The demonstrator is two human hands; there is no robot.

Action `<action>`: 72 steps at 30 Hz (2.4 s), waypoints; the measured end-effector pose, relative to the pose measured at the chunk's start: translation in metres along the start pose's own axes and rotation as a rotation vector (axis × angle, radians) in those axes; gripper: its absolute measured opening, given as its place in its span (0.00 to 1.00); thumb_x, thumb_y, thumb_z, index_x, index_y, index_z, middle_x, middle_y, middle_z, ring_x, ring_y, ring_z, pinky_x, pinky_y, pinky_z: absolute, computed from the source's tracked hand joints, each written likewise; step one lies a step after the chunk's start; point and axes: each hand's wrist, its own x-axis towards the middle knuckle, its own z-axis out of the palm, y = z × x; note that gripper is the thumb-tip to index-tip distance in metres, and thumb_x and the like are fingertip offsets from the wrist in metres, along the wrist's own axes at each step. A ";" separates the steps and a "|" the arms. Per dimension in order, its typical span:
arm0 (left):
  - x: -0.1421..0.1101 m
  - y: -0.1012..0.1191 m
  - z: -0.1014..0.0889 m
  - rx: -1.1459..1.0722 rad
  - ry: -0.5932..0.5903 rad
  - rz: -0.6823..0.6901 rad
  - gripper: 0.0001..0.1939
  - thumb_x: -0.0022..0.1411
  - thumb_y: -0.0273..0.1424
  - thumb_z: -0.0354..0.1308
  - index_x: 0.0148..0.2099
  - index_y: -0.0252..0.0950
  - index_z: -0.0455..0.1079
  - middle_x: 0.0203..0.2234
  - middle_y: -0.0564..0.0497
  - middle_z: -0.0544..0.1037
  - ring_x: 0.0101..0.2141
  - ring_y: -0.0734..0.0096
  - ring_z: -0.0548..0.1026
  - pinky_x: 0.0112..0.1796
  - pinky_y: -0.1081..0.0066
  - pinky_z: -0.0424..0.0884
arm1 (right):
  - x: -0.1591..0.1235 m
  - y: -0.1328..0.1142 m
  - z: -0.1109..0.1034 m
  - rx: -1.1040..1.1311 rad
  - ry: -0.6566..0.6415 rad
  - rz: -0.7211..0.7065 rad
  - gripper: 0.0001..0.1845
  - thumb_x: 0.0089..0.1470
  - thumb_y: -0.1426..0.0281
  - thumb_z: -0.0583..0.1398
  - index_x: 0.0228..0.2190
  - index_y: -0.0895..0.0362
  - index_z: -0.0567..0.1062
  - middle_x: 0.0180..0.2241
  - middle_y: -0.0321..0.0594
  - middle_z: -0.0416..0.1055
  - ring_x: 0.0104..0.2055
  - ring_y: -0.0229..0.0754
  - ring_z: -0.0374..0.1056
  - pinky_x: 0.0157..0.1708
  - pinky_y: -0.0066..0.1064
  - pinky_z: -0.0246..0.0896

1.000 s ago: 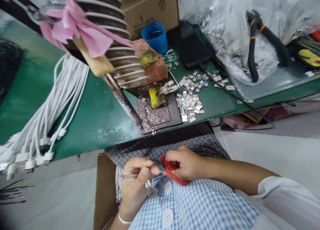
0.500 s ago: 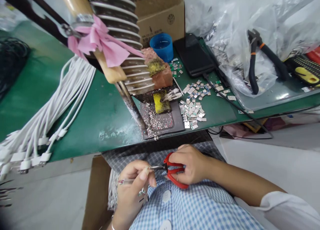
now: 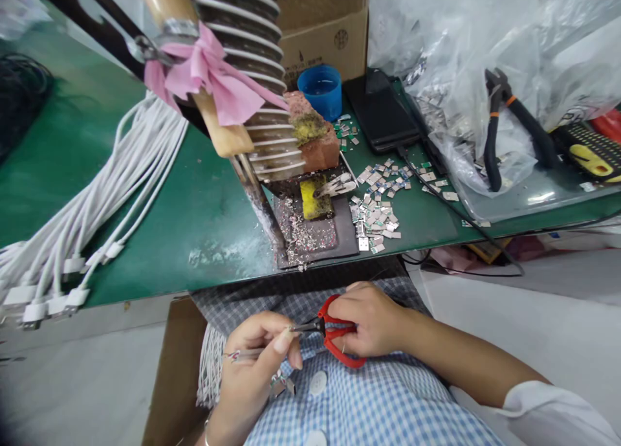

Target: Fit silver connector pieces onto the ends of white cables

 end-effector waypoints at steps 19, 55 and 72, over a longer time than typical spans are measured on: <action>-0.002 0.003 0.000 -0.120 -0.020 0.003 0.10 0.61 0.35 0.67 0.32 0.35 0.73 0.17 0.55 0.76 0.17 0.77 0.71 0.21 0.79 0.66 | 0.006 -0.015 -0.002 0.484 -0.290 0.140 0.18 0.60 0.61 0.58 0.22 0.55 0.62 0.16 0.25 0.57 0.16 0.28 0.52 0.17 0.19 0.46; -0.009 -0.029 0.019 -0.047 0.232 0.261 0.09 0.68 0.36 0.59 0.36 0.38 0.75 0.16 0.57 0.77 0.17 0.82 0.72 0.22 0.85 0.70 | 0.000 -0.035 0.040 0.907 -0.196 0.603 0.24 0.54 0.49 0.59 0.25 0.53 0.58 0.17 0.26 0.58 0.17 0.30 0.54 0.16 0.22 0.52; -0.011 -0.018 -0.013 0.268 -0.008 0.300 0.05 0.63 0.27 0.62 0.38 0.39 0.80 0.25 0.50 0.83 0.24 0.70 0.78 0.27 0.75 0.72 | 0.009 -0.021 0.002 0.251 -0.060 0.112 0.13 0.50 0.71 0.59 0.22 0.53 0.58 0.17 0.27 0.55 0.19 0.32 0.49 0.21 0.27 0.44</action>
